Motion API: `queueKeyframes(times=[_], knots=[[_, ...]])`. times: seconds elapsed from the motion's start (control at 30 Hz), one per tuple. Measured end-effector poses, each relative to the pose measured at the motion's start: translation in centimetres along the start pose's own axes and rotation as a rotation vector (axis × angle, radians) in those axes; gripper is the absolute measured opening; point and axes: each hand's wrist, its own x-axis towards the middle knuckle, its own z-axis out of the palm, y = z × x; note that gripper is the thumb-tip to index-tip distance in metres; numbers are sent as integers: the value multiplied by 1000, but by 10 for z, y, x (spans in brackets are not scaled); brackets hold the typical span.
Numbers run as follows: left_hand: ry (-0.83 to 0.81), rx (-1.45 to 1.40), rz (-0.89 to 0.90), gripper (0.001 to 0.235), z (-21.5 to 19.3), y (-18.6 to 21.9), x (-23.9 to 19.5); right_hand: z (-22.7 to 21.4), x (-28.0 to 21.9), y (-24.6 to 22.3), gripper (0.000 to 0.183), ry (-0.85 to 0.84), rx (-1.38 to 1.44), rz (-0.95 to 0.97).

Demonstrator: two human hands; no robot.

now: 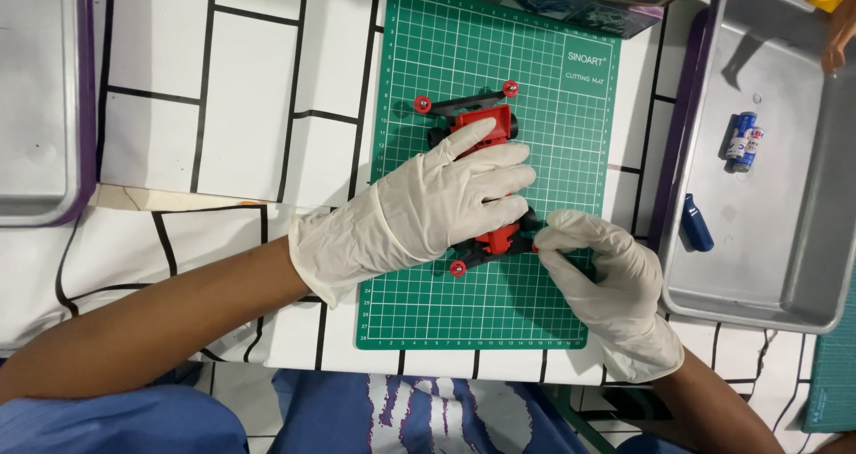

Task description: Assembling a red toy car by attaching small plastic components and securing them with screws using a screwdriver.

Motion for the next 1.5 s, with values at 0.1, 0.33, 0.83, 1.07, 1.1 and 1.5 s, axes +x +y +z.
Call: queueKeyframes(times=[0.1, 0.33, 0.83, 1.07, 1.1, 1.5], knots=[[4, 10, 9, 25, 1, -1, -1, 0, -5, 3, 12, 54, 11, 141], [8, -4, 5, 25, 3, -1, -1, -1, -12, 17, 27, 58, 81, 103], [-6, 10, 0, 25, 3, 0, -2, 2, -5, 8, 28, 9, 40, 57], [-1, 10, -2, 25, 3, 0, -3, 2, -7, 12, 19, 76, 2, 60], [-6, 32, -5, 22, 2, 0, -1, 1, -8, 14, 21, 75, 17, 78], [-14, 11, -7, 27, 2, 0, -3, 0, -9, 16, 39, 32, -117, -101]])
